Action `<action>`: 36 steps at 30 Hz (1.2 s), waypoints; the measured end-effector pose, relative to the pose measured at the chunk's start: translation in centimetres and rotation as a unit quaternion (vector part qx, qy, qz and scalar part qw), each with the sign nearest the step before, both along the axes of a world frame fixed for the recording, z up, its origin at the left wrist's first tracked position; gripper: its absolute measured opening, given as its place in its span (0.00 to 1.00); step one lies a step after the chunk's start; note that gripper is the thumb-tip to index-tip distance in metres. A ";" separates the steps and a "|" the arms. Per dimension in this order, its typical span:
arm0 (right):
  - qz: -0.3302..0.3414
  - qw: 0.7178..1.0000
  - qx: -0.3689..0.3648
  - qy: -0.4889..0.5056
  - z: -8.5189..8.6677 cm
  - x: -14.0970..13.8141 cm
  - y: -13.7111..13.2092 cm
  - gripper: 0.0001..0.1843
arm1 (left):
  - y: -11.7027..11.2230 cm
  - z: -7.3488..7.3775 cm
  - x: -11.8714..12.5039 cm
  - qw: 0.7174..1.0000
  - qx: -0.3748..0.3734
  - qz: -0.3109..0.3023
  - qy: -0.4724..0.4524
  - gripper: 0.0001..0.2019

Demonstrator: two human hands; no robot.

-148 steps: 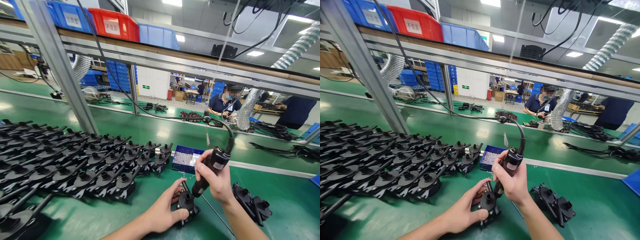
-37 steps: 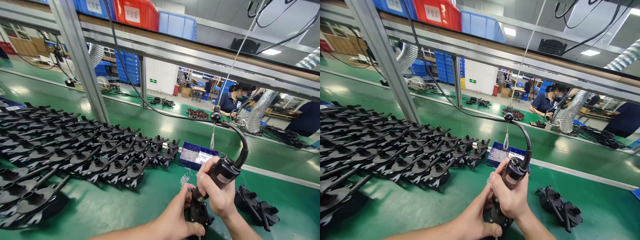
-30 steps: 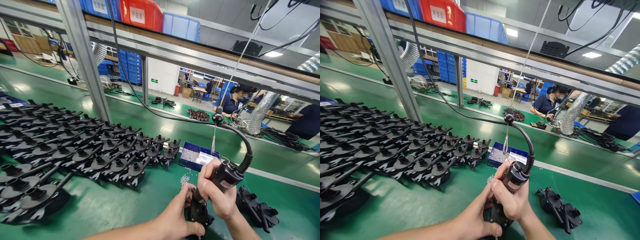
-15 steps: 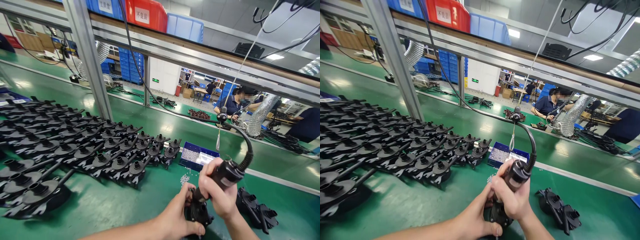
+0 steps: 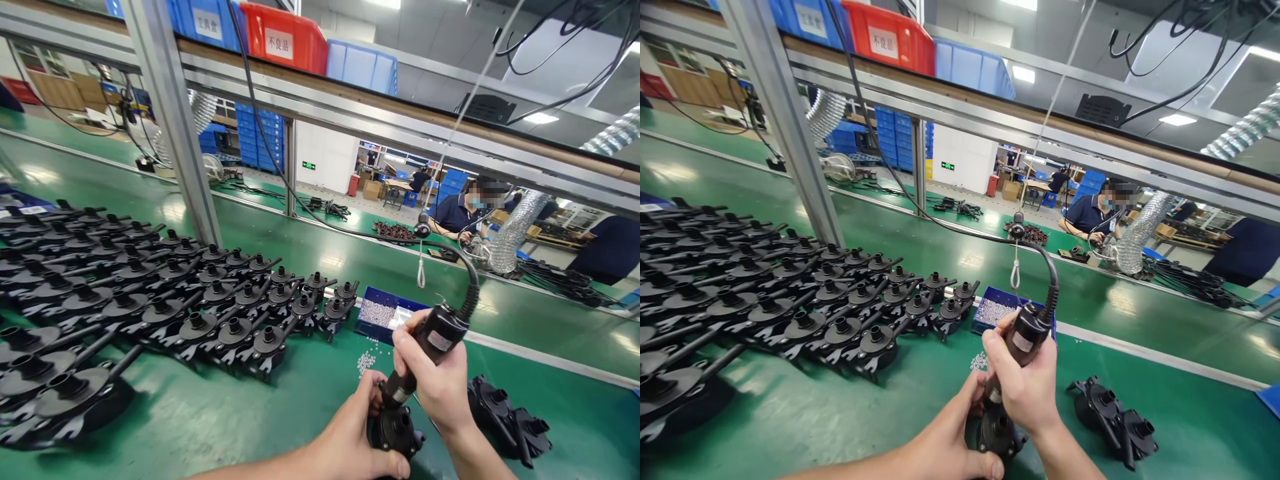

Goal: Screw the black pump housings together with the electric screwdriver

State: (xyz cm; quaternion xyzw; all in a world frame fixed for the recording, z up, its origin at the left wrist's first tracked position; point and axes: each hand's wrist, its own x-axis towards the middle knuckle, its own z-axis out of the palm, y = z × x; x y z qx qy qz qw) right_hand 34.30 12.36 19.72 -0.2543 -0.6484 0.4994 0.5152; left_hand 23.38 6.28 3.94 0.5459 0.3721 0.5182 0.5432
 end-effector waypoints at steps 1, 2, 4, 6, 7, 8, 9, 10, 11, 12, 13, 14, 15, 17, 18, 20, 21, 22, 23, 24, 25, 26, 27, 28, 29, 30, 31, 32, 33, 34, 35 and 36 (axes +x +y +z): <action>0.009 1.000 0.003 0.022 0.2 0.6 0.2 0.11 | 0.1 -0.2 -0.2 1.000 0.000 -0.012 0.002 0.51; 0.004 0.999 0.010 0.046 0.4 1.3 0.6 0.11 | 0.2 -0.3 -0.4 0.999 0.004 -0.034 0.008 0.54; -0.035 0.997 0.035 0.065 0.6 2.7 1.6 0.11 | 0.3 -0.1 -1.0 0.995 0.013 -0.090 0.031 0.62; -0.082 0.995 0.055 -0.004 0.4 3.6 2.9 0.13 | 0.2 0.7 -1.3 0.993 -0.008 -0.104 0.059 0.63; -0.098 0.992 0.058 -0.058 0.2 3.8 3.6 0.15 | 0.1 1.2 -1.4 0.993 -0.034 -0.086 0.074 0.61; -0.108 0.986 0.056 -0.110 -0.2 3.8 4.4 0.17 | -0.1 1.9 -1.4 0.993 -0.065 -0.054 0.083 0.59; -0.110 0.980 0.051 -0.155 -0.7 3.7 5.0 0.18 | -0.3 2.6 -1.3 0.992 -0.092 -0.017 0.088 0.57; -0.106 0.975 0.048 -0.188 -1.1 3.5 5.6 0.18 | -0.4 3.2 -1.2 0.989 -0.110 0.021 0.095 0.56; -0.098 0.971 0.048 -0.210 -1.6 3.3 6.1 0.17 | -0.6 3.7 -1.1 0.986 -0.115 0.054 0.105 0.55; -0.090 0.968 0.051 -0.228 -2.0 3.0 6.4 0.17 | -0.7 4.1 -1.1 0.983 -0.114 0.086 0.114 0.54; -0.083 0.964 0.055 -0.247 -2.2 2.7 6.7 0.16 | -0.8 4.4 -1.0 0.980 -0.110 0.111 0.123 0.53; -0.079 0.959 0.059 -0.264 -2.4 2.6 6.9 0.16 | -0.8 4.6 -1.1 0.976 -0.107 0.132 0.134 0.53; -0.078 0.956 0.062 -0.277 -2.5 2.5 7.0 0.16 | -0.8 4.7 -1.2 0.972 -0.106 0.148 0.146 0.53; -0.085 0.941 0.077 -0.317 -2.1 2.7 6.9 0.16 | -0.9 4.7 -1.4 0.967 -0.105 0.173 0.157 0.51; -0.100 0.927 0.090 -0.349 -1.8 2.9 6.8 0.16 | -0.9 4.8 -1.5 0.965 -0.102 0.184 0.159 0.50; -0.145 0.875 0.116 -0.448 -0.9 3.5 6.3 0.19 | -0.9 4.7 -1.7 0.960 -0.082 0.205 0.170 0.49; -0.170 0.832 0.119 -0.515 -0.4 3.9 6.0 0.21 | -0.9 4.6 -1.7 0.958 -0.066 0.214 0.181 0.48; -0.185 0.783 0.115 -0.583 0.1 4.2 5.7 0.22 | -0.8 4.4 -1.8 0.954 -0.048 0.223 0.196 0.48; -0.183 0.738 0.103 -0.642 0.5 4.5 5.3 0.23 | -0.8 4.1 -1.9 0.949 -0.026 0.232 0.213 0.48; -0.160 0.707 0.088 -0.684 0.9 4.8 4.9 0.27 | -0.7 3.8 -1.9 0.943 0.000 0.242 0.230 0.47; -0.114 0.700 0.068 -0.701 1.1 4.9 4.5 0.30 | -0.6 3.3 -2.0 0.935 0.028 0.254 0.247 0.47; -0.054 0.717 0.046 -0.693 1.3 5.0 4.2 0.32 | -0.5 2.9 -2.1 0.926 0.055 0.267 0.262 0.47; 0.009 0.747 0.022 -0.665 1.4 5.0 3.9 0.33 | -0.5 2.4 -2.2 0.916 0.082 0.279 0.276 0.46; 0.062 0.775 0.002 -0.629 1.3 4.9 3.7 0.33 | -0.4 2.0 -2.4 0.906 0.111 0.289 0.288 0.45; 0.099 0.794 -0.011 -0.599 1.2 4.8 3.5 0.32 | -0.4 1.7 -2.5 0.895 0.142 0.297 0.300 0.43; 0.120 0.804 -0.015 -0.583 1.1 4.7 3.5 0.31 | -0.4 1.6 -2.7 0.885 0.175 0.301 0.310 0.42; 0.129 0.806 -0.012 -0.578 0.9 4.6 3.5 0.28 | -0.4 1.5 -3.0 0.874 0.211 0.302 0.318 0.40; 0.132 0.804 -0.010 -0.579 0.7 4.5 3.5 0.25 | -0.4 1.5 -3.2 0.862 0.247 0.303 0.323 0.39; 0.135 0.804 -0.010 -0.578 0.6 4.4 3.6 0.21 | -0.4 1.7 -3.4 0.849 0.282 0.305 0.327 0.37; 0.140 0.807 -0.014 -0.573 0.5 4.4 3.6 0.18 | -0.3 1.9 -3.7 0.836 0.313 0.307 0.330 0.35; 0.147 0.813 -0.021 -0.563 0.4 4.4 3.7 0.16 | -0.2 2.1 -3.8 0.823 0.342 0.309 0.332 0.33; 0.155 0.818 -0.026 -0.553 0.3 4.4 3.7 0.15 | -0.1 2.3 -4.0 0.812 0.366 0.308 0.334 0.31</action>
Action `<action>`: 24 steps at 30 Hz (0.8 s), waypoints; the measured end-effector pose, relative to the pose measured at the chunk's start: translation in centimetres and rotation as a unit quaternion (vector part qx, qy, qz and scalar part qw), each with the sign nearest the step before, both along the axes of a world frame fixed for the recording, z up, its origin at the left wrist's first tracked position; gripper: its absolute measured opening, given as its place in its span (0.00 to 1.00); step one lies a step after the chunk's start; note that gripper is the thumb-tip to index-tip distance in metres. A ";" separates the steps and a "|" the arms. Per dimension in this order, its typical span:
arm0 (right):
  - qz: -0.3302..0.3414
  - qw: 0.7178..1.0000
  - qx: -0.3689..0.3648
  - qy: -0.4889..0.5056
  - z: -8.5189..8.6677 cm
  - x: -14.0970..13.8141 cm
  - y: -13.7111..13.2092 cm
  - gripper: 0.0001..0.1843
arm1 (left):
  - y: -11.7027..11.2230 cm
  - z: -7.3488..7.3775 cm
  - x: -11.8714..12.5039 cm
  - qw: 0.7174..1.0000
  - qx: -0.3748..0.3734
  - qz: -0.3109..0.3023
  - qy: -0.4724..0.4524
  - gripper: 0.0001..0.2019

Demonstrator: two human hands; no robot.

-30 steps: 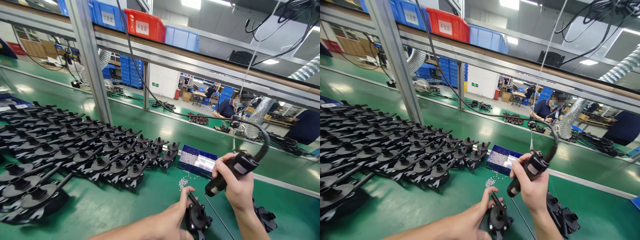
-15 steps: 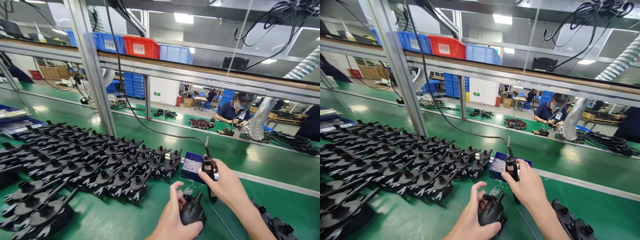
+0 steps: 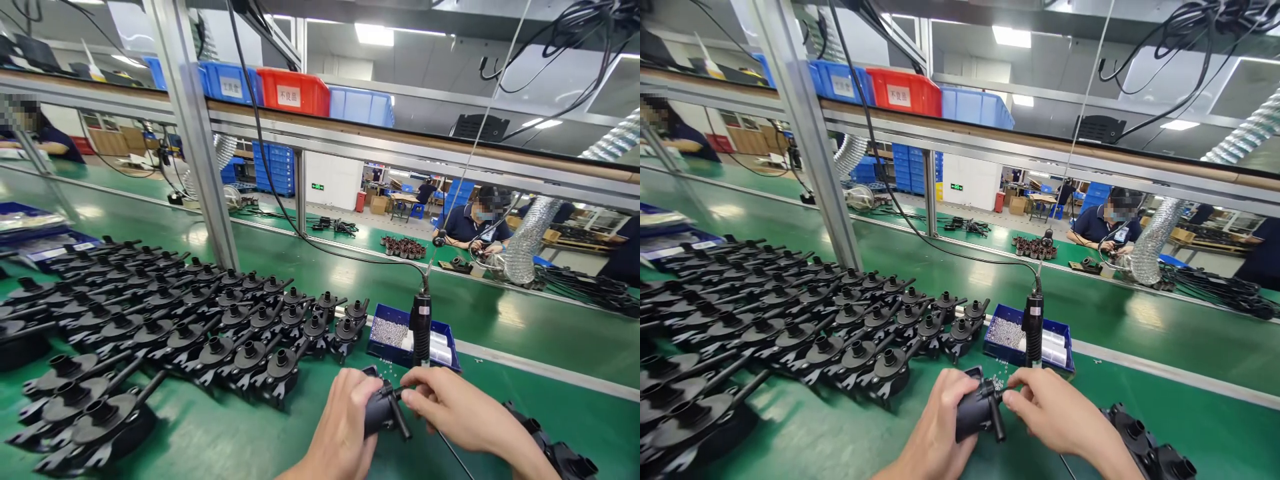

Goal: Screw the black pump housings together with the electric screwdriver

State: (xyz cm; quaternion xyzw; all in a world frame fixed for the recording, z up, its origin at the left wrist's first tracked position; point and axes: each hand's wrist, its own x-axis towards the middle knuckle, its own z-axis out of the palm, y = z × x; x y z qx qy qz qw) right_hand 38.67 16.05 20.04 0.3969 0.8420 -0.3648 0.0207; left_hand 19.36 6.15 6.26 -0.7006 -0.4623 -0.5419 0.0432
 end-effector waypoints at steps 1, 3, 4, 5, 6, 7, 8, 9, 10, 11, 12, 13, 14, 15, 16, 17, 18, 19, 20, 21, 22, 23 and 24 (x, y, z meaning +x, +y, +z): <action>0.008 1.000 -0.007 0.011 0.0 0.0 0.0 0.15 | 0.1 0.2 -0.1 1.000 0.019 -0.006 0.011 0.30; 0.030 0.999 -0.018 0.035 0.0 0.0 0.0 0.12 | 0.4 0.5 -0.4 0.999 0.045 -0.023 0.015 0.30; 0.039 0.998 -0.025 0.048 0.1 0.0 0.0 0.12 | 0.5 0.5 -0.5 0.998 0.048 -0.027 0.002 0.30; 0.044 0.996 -0.035 0.065 0.1 0.0 0.1 0.13 | 0.6 0.6 -0.6 0.999 0.043 -0.022 -0.023 0.31; 0.042 0.994 -0.048 0.084 0.1 0.0 0.3 0.14 | 0.6 0.8 -0.6 0.998 0.026 -0.008 -0.061 0.32; 0.035 0.992 -0.066 0.103 0.0 0.1 0.5 0.15 | 0.7 0.9 -0.7 0.994 -0.007 0.010 -0.112 0.33; 0.028 0.989 -0.083 0.118 -0.1 0.1 0.7 0.15 | 0.7 1.2 -0.7 0.983 -0.057 0.020 -0.172 0.35; 0.022 0.987 -0.099 0.127 -0.2 0.2 1.0 0.15 | 0.7 1.4 -0.7 0.965 -0.118 0.014 -0.233 0.36; 0.018 0.985 -0.111 0.131 -0.4 0.3 1.3 0.15 | 0.7 1.8 -0.7 0.941 -0.179 -0.008 -0.288 0.36; 0.015 0.984 -0.121 0.131 -0.6 0.4 1.6 0.16 | 0.7 2.1 -0.7 0.914 -0.232 -0.041 -0.331 0.34; 0.015 0.983 -0.128 0.129 -0.7 0.5 1.8 0.17 | 0.6 2.4 -0.6 0.891 -0.268 -0.073 -0.359 0.31; 0.016 0.983 -0.133 0.126 -0.9 0.6 1.9 0.18 | 0.6 2.7 -0.5 0.877 -0.287 -0.097 -0.374 0.28; 0.018 0.983 -0.137 0.124 -0.9 0.7 2.0 0.20 | 0.5 2.9 -0.4 0.870 -0.292 -0.107 -0.382 0.26; 0.018 0.983 -0.140 0.121 -1.0 0.8 2.1 0.21 | 0.5 3.0 -0.3 0.867 -0.292 -0.109 -0.389 0.26; 0.018 0.983 -0.142 0.119 -0.9 0.9 2.0 0.23 | 0.4 3.1 -0.2 0.864 -0.292 -0.111 -0.396 0.26; 0.018 0.983 -0.142 0.116 -0.9 0.9 2.0 0.24 | 0.4 3.1 -0.1 0.858 -0.292 -0.115 -0.406 0.27; 0.018 0.983 -0.142 0.113 -0.8 1.0 2.0 0.26 | 0.4 3.1 0.0 0.852 -0.294 -0.122 -0.415 0.27; 0.016 0.984 -0.141 0.110 -0.7 1.0 1.9 0.27 | 0.4 3.2 0.1 0.847 -0.294 -0.132 -0.423 0.26; 0.015 0.984 -0.140 0.108 -0.6 1.0 1.9 0.28 | 0.4 3.2 0.2 0.843 -0.292 -0.142 -0.429 0.26; 0.014 0.984 -0.140 0.107 -0.5 1.0 1.8 0.29 | 0.4 3.2 0.2 0.840 -0.289 -0.149 -0.434 0.25; 0.014 0.984 -0.140 0.106 -0.4 1.0 1.8 0.29 | 0.4 3.1 0.2 0.839 -0.286 -0.155 -0.437 0.24; 0.013 0.984 -0.141 0.106 -0.4 1.0 1.8 0.29 | 0.4 3.1 0.3 0.838 -0.284 -0.159 -0.439 0.23; 0.014 0.984 -0.141 0.105 -0.4 1.0 1.8 0.28 | 0.5 3.1 0.3 0.837 -0.283 -0.160 -0.440 0.23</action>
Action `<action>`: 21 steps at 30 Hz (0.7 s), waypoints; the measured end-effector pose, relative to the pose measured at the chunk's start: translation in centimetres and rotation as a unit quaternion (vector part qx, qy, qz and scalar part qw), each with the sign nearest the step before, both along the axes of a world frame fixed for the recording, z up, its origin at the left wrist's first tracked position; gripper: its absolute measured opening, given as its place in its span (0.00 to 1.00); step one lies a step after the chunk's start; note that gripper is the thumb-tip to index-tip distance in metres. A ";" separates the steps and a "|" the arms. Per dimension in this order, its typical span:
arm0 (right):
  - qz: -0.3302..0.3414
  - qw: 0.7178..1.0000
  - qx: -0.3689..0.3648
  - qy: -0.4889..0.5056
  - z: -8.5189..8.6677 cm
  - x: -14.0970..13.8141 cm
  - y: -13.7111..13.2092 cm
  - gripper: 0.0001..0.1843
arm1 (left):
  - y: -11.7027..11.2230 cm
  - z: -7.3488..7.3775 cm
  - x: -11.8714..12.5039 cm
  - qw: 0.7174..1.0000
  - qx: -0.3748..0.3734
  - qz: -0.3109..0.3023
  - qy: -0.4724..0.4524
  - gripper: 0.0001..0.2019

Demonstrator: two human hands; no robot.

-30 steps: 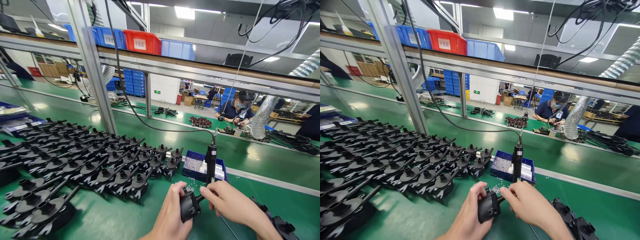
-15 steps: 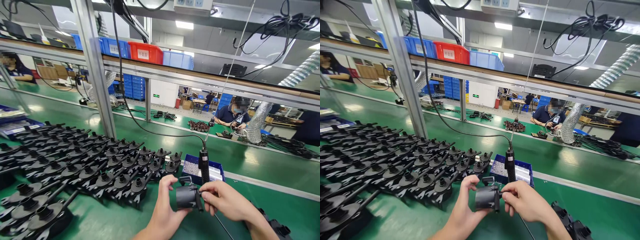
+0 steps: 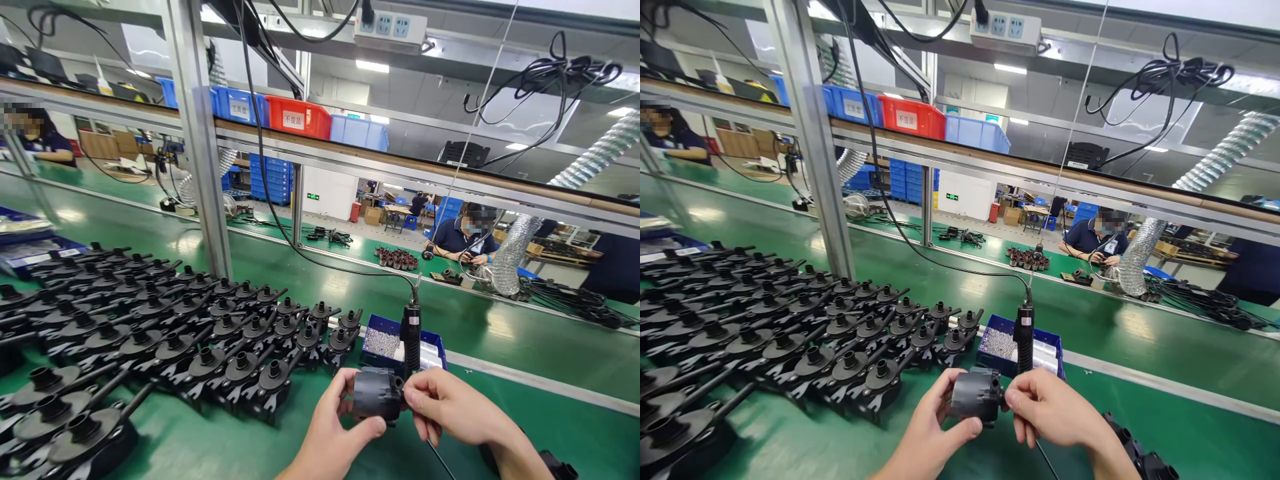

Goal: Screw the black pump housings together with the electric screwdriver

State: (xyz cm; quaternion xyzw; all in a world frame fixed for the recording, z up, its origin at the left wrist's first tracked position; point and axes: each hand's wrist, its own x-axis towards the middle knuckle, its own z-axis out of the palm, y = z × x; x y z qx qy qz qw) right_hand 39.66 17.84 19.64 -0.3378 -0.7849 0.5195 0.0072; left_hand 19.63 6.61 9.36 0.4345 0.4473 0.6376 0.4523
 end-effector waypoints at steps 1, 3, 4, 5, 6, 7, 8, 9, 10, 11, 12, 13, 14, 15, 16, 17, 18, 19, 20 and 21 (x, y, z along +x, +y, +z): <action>0.000 1.000 0.000 0.000 0.0 0.0 0.0 0.27 | 0.0 0.0 0.0 1.000 -0.002 0.001 0.000 0.23; 0.001 1.000 0.001 0.002 0.0 -0.1 0.1 0.25 | 0.1 -0.2 -0.1 1.000 -0.009 0.007 0.006 0.25; 0.002 1.000 0.002 0.004 0.0 -0.1 0.1 0.23 | 0.2 -0.3 -0.1 1.000 -0.012 0.014 0.012 0.25; 0.002 1.000 0.003 0.006 0.0 -0.1 0.0 0.20 | 0.2 -0.4 -0.2 0.999 -0.016 0.023 0.020 0.26; 0.002 1.000 0.004 0.008 0.0 -0.1 0.0 0.18 | 0.2 -0.5 -0.2 0.999 -0.018 0.034 0.030 0.27; 0.002 1.000 0.005 0.010 0.1 0.0 0.0 0.16 | 0.2 -0.6 -0.3 0.998 -0.021 0.045 0.041 0.28; 0.002 1.000 0.006 0.012 0.2 0.0 -0.1 0.15 | 0.2 -0.7 -0.3 0.997 -0.024 0.056 0.055 0.29; 0.001 1.000 0.007 0.014 0.3 0.0 -0.2 0.14 | 0.2 -0.8 -0.4 0.995 -0.024 0.068 0.071 0.29; 0.000 1.000 0.008 0.017 0.5 0.0 -0.3 0.13 | 0.2 -0.8 -0.4 0.993 -0.019 0.082 0.088 0.28; -0.002 1.000 0.010 0.019 0.6 0.0 -0.3 0.12 | 0.2 -0.9 -0.5 0.990 -0.006 0.097 0.107 0.27; -0.005 1.000 0.012 0.021 0.8 0.0 -0.4 0.12 | 0.2 -0.9 -0.5 0.986 0.013 0.112 0.125 0.26; -0.006 1.000 0.014 0.022 1.0 0.0 -0.4 0.12 | 0.3 -1.0 -0.5 0.981 0.038 0.126 0.143 0.24; -0.008 1.000 0.018 0.023 1.1 -0.1 -0.5 0.12 | 0.3 -1.1 -0.6 0.976 0.065 0.136 0.157 0.23; -0.008 0.999 0.022 0.022 1.3 -0.1 -0.5 0.12 | 0.3 -1.1 -0.6 0.971 0.091 0.144 0.170 0.22; -0.006 0.999 0.027 0.023 1.4 -0.1 -0.5 0.12 | 0.4 -1.2 -0.7 0.965 0.115 0.149 0.180 0.21; -0.003 0.999 0.030 0.024 1.5 -0.2 -0.5 0.12 | 0.4 -1.3 -0.7 0.960 0.136 0.155 0.190 0.21; 0.001 0.999 0.032 0.026 1.5 -0.2 -0.5 0.12 | 0.5 -1.4 -0.8 0.954 0.155 0.160 0.199 0.21; 0.005 0.999 0.033 0.027 1.5 -0.2 -0.5 0.12 | 0.5 -1.5 -0.8 0.948 0.172 0.167 0.208 0.21; 0.009 0.999 0.033 0.029 1.5 -0.2 -0.5 0.12 | 0.6 -1.6 -0.8 0.943 0.185 0.172 0.215 0.21; 0.012 0.999 0.033 0.030 1.4 -0.1 -0.5 0.12 | 0.6 -1.6 -0.8 0.939 0.194 0.177 0.220 0.21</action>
